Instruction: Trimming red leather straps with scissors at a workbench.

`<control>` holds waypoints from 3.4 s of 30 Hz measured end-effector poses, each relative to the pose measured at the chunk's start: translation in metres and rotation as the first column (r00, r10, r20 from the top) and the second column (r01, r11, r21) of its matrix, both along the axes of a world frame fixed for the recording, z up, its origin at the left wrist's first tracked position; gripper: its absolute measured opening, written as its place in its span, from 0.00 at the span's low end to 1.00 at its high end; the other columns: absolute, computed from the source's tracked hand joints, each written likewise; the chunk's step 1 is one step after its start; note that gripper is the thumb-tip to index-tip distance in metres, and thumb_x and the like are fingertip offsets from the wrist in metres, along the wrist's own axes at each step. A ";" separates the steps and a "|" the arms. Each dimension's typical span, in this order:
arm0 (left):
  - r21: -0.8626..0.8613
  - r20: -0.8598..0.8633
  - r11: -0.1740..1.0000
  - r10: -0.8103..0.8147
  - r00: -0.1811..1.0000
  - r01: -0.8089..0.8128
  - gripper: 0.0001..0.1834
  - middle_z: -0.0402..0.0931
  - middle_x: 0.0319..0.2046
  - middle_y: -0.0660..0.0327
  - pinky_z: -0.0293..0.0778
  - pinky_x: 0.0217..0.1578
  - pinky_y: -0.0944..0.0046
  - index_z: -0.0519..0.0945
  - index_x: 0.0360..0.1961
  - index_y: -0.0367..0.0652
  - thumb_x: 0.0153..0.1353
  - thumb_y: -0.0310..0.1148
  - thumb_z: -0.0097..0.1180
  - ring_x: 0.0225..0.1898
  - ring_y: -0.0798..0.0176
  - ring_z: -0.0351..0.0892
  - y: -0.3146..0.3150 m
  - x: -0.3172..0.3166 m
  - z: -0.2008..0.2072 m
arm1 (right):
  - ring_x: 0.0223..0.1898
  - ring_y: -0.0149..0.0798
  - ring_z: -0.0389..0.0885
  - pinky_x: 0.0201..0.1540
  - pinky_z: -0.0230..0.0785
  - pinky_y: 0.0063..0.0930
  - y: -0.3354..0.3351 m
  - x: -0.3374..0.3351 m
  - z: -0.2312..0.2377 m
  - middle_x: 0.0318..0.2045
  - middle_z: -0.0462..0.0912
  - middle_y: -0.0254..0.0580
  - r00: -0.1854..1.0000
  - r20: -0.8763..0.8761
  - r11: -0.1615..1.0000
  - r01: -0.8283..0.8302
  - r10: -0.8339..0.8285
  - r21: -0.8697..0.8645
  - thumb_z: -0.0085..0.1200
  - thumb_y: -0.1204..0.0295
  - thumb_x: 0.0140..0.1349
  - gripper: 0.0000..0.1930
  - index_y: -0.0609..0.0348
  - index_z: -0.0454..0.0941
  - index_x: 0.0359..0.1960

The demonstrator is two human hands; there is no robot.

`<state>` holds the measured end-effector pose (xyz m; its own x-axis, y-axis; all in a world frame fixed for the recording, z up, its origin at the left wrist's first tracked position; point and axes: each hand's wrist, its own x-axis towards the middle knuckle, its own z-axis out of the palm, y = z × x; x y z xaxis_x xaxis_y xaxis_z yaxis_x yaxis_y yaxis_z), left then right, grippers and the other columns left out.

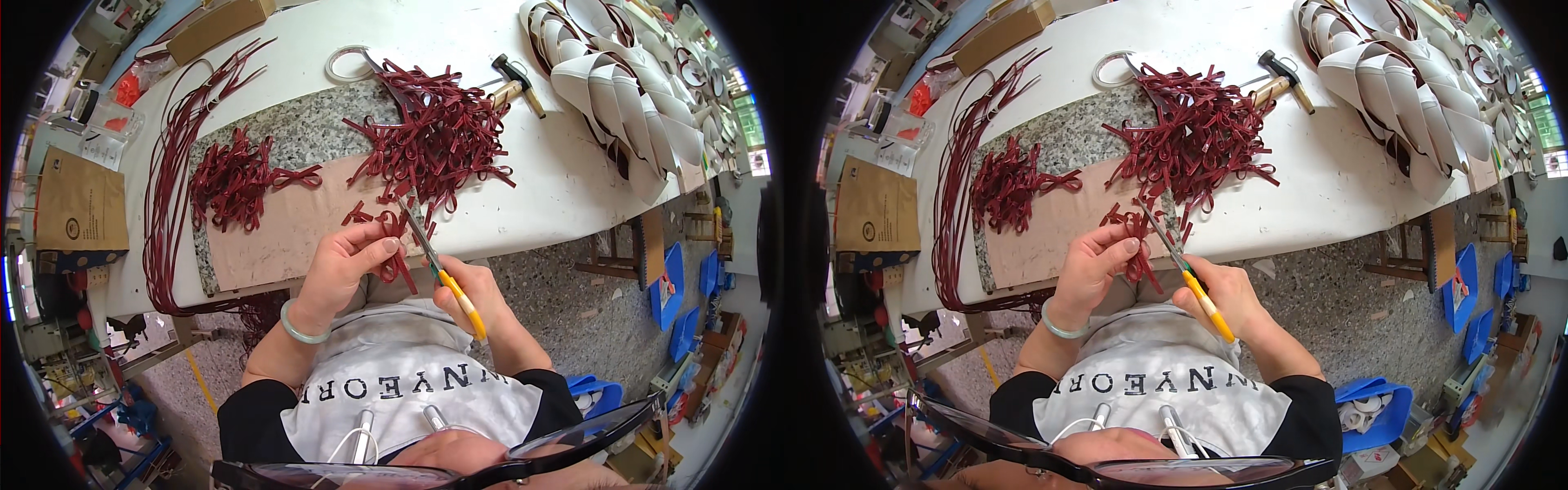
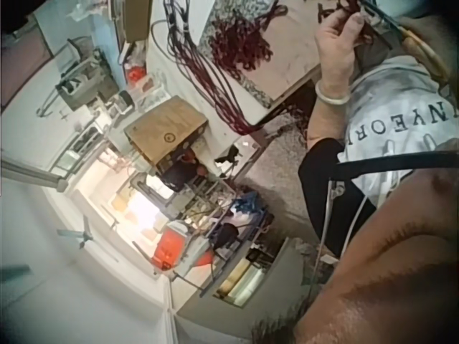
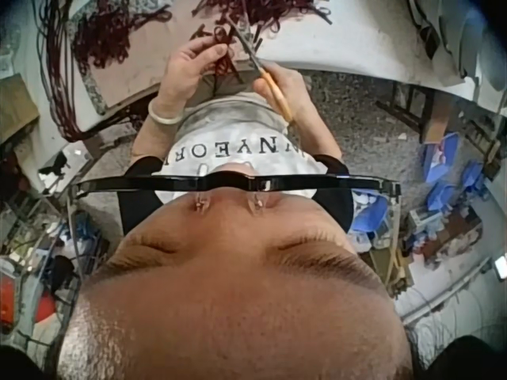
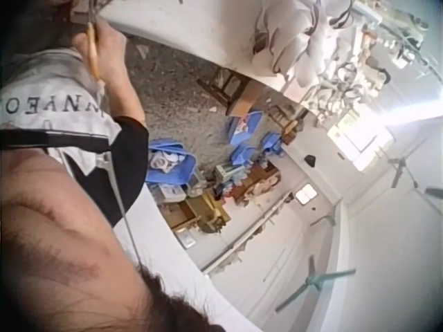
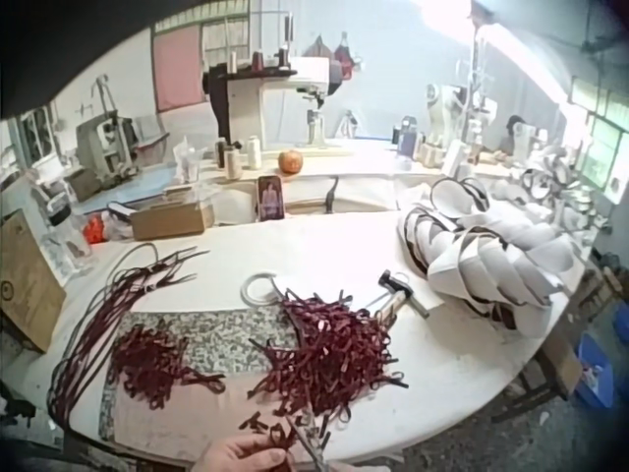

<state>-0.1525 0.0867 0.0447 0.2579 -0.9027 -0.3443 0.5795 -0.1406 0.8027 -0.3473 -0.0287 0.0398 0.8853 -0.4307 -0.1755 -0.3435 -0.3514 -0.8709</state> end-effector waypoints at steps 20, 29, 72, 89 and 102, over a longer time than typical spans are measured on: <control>-0.124 -0.205 0.887 0.416 0.886 -0.445 0.10 0.79 0.39 0.56 0.80 0.45 0.59 0.72 0.44 0.37 0.65 0.31 0.52 0.40 0.59 0.82 -0.019 -0.009 -0.004 | 0.27 0.56 0.79 0.31 0.70 0.44 0.004 0.002 -0.010 0.22 0.78 0.48 0.999 -0.043 0.989 0.000 -0.006 -0.150 0.52 0.44 0.57 0.33 0.61 0.69 0.52; -0.124 -0.149 0.884 0.433 0.889 -0.451 0.10 0.79 0.40 0.57 0.80 0.44 0.60 0.74 0.43 0.37 0.64 0.31 0.53 0.40 0.61 0.82 -0.022 -0.015 -0.008 | 0.25 0.56 0.78 0.29 0.70 0.44 0.003 0.002 -0.010 0.19 0.77 0.48 0.999 -0.019 0.983 0.026 -0.030 -0.183 0.54 0.45 0.56 0.32 0.62 0.70 0.49; 0.128 0.064 0.987 0.094 0.994 -0.102 0.08 0.80 0.28 0.62 0.62 0.21 0.79 0.81 0.37 0.35 0.60 0.29 0.57 0.20 0.79 0.68 -0.015 0.017 0.005 | 0.28 0.49 0.80 0.34 0.71 0.35 0.002 0.010 -0.004 0.21 0.78 0.45 0.999 0.023 0.988 0.032 -0.036 0.154 0.42 0.44 0.65 0.31 0.61 0.70 0.53; 0.071 0.063 0.997 0.027 0.998 -0.031 0.07 0.77 0.24 0.66 0.60 0.20 0.76 0.81 0.34 0.34 0.61 0.28 0.57 0.19 0.78 0.62 -0.014 0.001 0.003 | 0.23 0.44 0.79 0.29 0.70 0.31 0.004 0.005 -0.002 0.19 0.77 0.42 0.997 0.016 0.989 0.077 -0.079 0.129 0.44 0.45 0.64 0.30 0.62 0.71 0.53; -0.054 -0.375 0.928 0.323 0.869 -0.368 0.11 0.79 0.42 0.57 0.79 0.46 0.63 0.76 0.45 0.37 0.66 0.33 0.52 0.42 0.64 0.80 -0.020 0.004 0.006 | 0.26 0.48 0.78 0.31 0.70 0.34 0.001 -0.012 -0.002 0.23 0.76 0.40 0.996 0.038 0.987 0.071 -0.077 0.145 0.41 0.38 0.61 0.36 0.61 0.67 0.54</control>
<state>-0.1490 0.0667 0.0509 0.4424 -0.8184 -0.3667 0.8210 0.2050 0.5329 -0.3591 -0.0276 0.0381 0.8600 -0.4687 -0.2017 -0.3244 -0.1971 -0.9252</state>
